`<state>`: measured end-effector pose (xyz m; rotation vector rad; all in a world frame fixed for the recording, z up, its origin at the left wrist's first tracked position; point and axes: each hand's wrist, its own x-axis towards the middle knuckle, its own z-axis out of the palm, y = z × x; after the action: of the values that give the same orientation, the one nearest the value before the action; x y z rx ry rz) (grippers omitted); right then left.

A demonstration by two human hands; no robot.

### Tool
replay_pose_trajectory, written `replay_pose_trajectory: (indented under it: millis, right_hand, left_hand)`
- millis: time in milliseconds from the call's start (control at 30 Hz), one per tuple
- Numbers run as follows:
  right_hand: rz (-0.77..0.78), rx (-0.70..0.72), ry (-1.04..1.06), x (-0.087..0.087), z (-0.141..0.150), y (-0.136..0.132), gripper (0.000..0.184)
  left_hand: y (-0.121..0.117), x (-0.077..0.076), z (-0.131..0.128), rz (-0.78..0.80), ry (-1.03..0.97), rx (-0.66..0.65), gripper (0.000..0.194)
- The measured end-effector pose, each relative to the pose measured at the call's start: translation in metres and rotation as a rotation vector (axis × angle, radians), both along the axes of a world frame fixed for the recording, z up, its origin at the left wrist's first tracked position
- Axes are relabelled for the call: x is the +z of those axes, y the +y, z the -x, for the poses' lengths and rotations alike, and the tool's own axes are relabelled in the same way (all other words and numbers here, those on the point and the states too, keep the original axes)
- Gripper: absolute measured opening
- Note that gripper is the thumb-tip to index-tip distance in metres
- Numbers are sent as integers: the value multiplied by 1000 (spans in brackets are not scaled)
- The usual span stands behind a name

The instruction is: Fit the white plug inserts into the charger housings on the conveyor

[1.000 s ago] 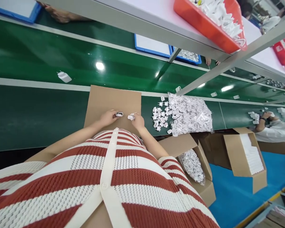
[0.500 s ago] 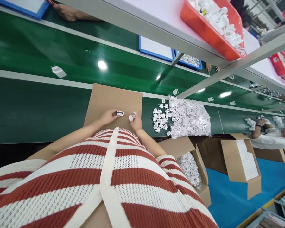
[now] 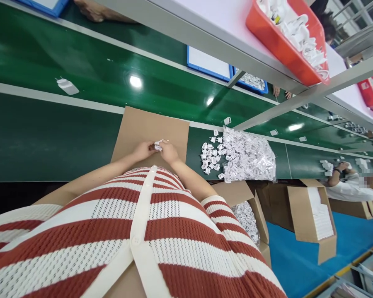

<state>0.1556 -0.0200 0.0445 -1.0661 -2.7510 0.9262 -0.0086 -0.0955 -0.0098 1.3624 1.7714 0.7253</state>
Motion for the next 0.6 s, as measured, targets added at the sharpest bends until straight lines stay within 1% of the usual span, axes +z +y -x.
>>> replay_pose_trajectory:
  millis: [100, 233, 433, 600]
  right_hand:
    - [-27, 56, -65, 4, 3, 1, 43]
    - [-49, 125, -133, 10, 6, 1, 38]
    - [-83, 156, -189, 11, 6, 0, 39]
    - [-105, 185, -233, 14, 7, -3, 34]
  left_hand:
    - [0, -3, 0, 4, 12, 11, 34]
    - [-1, -3, 0, -4, 35, 6, 32]
    - [-3, -2, 0, -37, 71, -20, 28]
    - [-4, -4, -2, -66, 87, -51, 27]
